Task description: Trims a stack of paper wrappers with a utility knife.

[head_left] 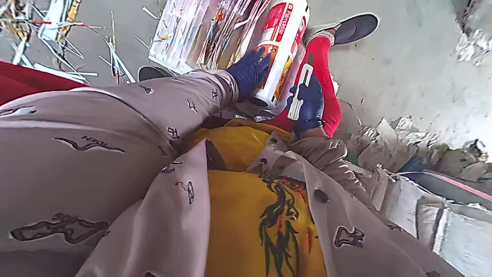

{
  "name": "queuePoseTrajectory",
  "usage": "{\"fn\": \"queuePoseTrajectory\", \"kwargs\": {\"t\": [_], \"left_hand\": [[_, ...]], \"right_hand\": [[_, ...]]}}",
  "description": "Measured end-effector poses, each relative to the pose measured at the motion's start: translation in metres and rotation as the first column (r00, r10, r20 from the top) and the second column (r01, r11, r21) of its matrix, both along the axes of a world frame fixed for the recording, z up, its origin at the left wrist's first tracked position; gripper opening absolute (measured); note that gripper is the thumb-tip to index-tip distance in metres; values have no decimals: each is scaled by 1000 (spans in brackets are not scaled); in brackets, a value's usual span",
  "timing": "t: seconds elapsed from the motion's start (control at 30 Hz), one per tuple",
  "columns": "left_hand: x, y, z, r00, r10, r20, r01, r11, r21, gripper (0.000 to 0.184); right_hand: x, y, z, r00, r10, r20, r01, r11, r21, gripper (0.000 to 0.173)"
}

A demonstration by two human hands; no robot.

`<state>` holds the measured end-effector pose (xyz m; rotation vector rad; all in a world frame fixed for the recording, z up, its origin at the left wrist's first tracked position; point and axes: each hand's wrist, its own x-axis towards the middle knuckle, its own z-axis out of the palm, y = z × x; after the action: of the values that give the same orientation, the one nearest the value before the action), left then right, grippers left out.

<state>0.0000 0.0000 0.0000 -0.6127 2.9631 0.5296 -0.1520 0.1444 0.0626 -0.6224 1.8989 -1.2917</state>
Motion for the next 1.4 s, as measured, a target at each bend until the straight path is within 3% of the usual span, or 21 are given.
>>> {"fn": "queuePoseTrajectory", "kwargs": {"t": [0.07,0.1,0.2,0.27,0.5,0.73,0.8,0.93,1.07,1.27,1.4], "left_hand": [[-6,10,2,992,-130,1,130,991,10,84],[-8,15,4,993,-121,8,120,991,56,83],[-17,24,3,998,58,23,-62,972,225,94],[-21,22,6,989,133,66,-147,948,284,86],[-24,23,16,958,157,242,-213,950,227,43],[-31,30,29,916,210,342,-278,947,163,51],[-31,32,33,904,237,355,-309,937,163,61],[-30,31,28,923,197,330,-259,953,158,32],[-28,25,25,924,253,286,-318,924,212,48],[-25,12,23,944,243,223,-295,924,242,39],[-21,20,28,952,209,223,-260,936,236,67]], "right_hand": [[-6,1,-5,1000,12,24,-11,999,-49,52],[-7,0,-3,999,21,28,-19,999,-50,53],[-10,0,-2,997,12,76,-6,997,-73,52],[-14,1,-5,994,-4,107,15,994,-107,49],[-20,0,-5,973,-27,229,59,989,-136,45],[-21,-3,-5,964,9,266,29,990,-139,43],[-21,-4,-7,961,4,275,33,991,-129,44],[-20,-4,-4,959,-12,283,43,994,-104,43],[-20,-5,-5,956,-47,288,73,994,-80,44],[-24,-8,-14,949,-62,309,86,994,-66,42],[-32,-10,-32,945,-44,323,75,994,-84,47]]}}
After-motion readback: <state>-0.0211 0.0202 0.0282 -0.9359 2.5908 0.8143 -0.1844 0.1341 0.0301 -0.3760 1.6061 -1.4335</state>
